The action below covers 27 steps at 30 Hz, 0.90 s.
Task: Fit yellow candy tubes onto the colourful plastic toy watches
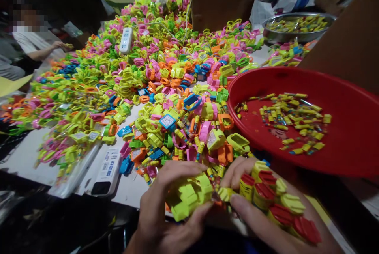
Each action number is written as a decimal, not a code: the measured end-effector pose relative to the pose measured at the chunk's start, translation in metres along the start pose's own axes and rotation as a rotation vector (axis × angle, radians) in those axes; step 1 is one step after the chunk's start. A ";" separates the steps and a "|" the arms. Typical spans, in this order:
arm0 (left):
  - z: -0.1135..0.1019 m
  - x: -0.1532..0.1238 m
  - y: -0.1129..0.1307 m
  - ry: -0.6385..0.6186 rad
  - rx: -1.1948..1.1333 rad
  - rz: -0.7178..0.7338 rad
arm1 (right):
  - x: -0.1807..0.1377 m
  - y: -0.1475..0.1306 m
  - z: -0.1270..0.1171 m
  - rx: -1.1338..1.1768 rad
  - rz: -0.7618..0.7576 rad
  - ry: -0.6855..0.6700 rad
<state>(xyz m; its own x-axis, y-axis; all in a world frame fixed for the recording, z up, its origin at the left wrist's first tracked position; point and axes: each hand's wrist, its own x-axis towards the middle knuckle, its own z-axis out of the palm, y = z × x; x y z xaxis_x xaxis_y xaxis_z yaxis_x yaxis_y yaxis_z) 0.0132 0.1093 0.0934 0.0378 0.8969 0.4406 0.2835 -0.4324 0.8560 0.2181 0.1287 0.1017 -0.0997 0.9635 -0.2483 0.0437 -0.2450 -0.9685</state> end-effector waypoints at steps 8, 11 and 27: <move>-0.008 0.012 0.010 -0.040 0.120 -0.109 | 0.030 -0.032 -0.005 -0.122 -0.388 -0.152; -0.006 0.013 0.015 0.008 0.079 -0.182 | 0.031 -0.033 -0.011 -0.164 -0.500 -0.174; -0.004 0.028 0.011 -0.044 0.144 -0.327 | 0.043 -0.017 -0.029 -0.367 -0.723 -0.470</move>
<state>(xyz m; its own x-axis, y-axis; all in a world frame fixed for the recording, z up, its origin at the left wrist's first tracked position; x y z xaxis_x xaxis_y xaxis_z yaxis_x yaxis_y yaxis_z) 0.0140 0.1295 0.1165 -0.0368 0.9902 0.1347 0.4197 -0.1070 0.9013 0.2424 0.1775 0.1078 -0.6136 0.7068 0.3521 0.1175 0.5227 -0.8444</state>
